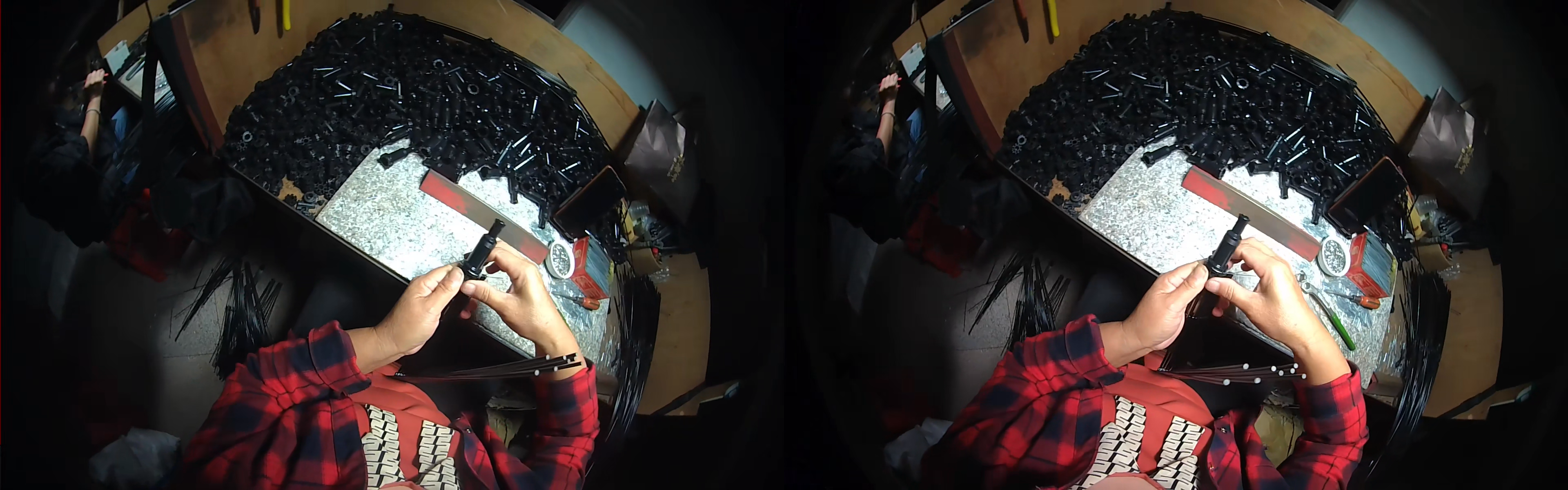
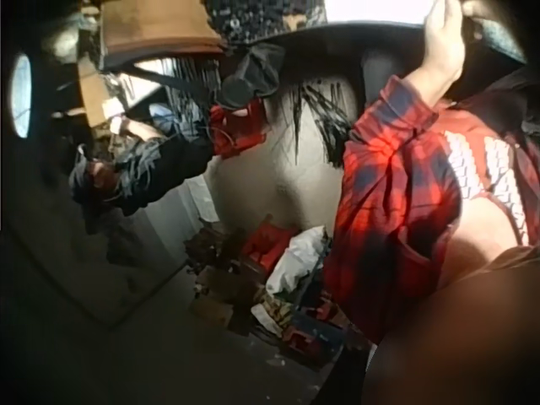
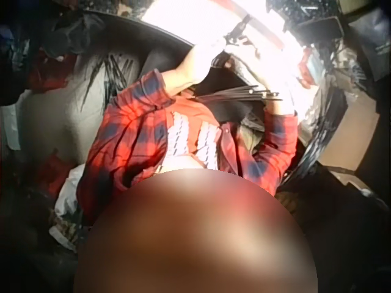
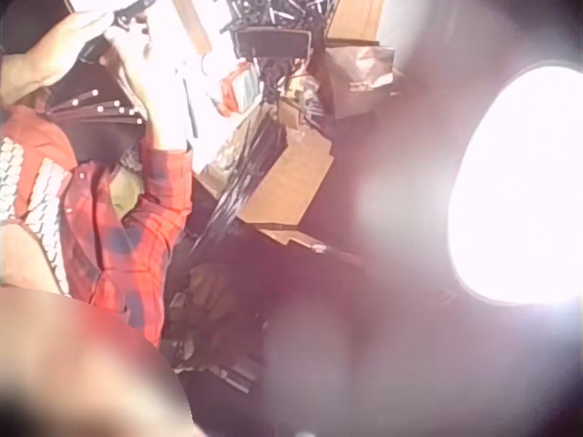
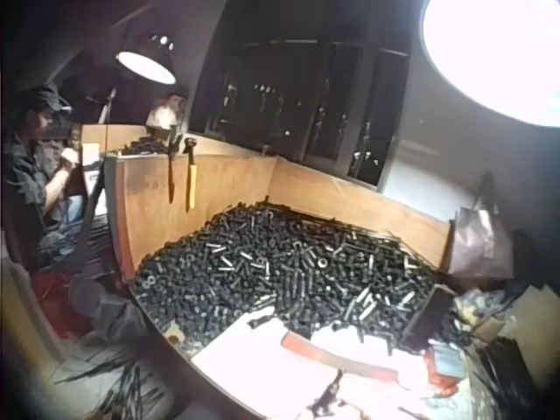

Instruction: Assembling electrical wires into connector components at a manufacturing workstation.

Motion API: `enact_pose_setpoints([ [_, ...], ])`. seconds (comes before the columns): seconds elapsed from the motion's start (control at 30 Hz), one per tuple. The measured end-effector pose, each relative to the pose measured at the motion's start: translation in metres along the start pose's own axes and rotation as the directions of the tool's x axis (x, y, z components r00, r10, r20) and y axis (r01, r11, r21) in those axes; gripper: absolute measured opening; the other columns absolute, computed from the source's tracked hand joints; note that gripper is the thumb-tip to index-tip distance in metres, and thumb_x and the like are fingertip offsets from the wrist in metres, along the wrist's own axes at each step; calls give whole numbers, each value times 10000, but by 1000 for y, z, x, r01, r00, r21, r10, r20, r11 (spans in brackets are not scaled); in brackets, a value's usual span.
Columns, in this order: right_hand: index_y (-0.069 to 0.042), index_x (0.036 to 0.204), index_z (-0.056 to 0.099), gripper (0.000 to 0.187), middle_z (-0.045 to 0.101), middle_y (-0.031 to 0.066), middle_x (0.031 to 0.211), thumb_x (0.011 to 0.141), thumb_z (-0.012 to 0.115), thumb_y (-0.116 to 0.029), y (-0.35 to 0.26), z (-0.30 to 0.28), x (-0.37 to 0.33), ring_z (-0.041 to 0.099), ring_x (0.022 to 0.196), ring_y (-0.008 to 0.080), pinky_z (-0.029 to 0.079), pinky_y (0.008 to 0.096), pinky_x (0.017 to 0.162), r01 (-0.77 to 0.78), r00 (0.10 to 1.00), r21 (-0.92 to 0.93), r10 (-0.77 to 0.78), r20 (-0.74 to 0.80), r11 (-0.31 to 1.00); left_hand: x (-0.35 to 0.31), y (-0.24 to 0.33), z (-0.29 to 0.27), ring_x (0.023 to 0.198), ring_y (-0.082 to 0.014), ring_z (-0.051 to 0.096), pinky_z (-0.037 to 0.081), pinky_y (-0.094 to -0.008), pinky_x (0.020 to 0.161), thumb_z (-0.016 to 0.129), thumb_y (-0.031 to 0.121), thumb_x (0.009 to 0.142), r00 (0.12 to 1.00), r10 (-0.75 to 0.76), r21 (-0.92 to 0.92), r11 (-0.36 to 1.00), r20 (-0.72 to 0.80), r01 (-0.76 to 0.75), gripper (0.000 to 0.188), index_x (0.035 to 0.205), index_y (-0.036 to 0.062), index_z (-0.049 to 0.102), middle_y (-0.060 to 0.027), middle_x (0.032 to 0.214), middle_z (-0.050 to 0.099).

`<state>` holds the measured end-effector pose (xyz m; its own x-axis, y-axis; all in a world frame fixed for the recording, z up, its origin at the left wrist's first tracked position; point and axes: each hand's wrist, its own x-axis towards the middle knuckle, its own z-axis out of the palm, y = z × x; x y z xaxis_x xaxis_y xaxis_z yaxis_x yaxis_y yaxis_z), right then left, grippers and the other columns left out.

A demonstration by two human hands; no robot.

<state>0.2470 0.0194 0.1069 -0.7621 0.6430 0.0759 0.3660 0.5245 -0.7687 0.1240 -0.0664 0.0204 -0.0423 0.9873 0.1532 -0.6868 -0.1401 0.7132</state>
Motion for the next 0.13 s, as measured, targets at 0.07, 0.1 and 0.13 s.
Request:
enact_pose_setpoints([
  [0.07,6,926,597,267,590,108,895,752,737,-140,-2,-5,1,573,881,240,447,329,776,32,998,-50,-29,58,998,0,-2,0,778,-67,499,435,-220,680,356,268,1016,1000,-26,13,1000,-3,27,358,1197,15,532,5,889,552],
  [0.1,4,902,592,241,591,112,892,762,727,-138,0,-7,1,574,881,242,446,334,779,20,996,-25,-18,85,1000,-1,-3,0,783,-72,501,435,-219,687,361,271,1014,999,-37,2,999,4,37,361,1216,19,521,4,908,553],
  [0.13,2,920,593,256,590,121,911,769,724,-157,1,-11,1,574,883,253,438,341,800,27,993,-30,-24,114,999,-1,-3,0,788,-77,504,435,-218,693,366,274,1012,999,-48,-7,999,11,48,365,1235,22,509,2,926,554],
])
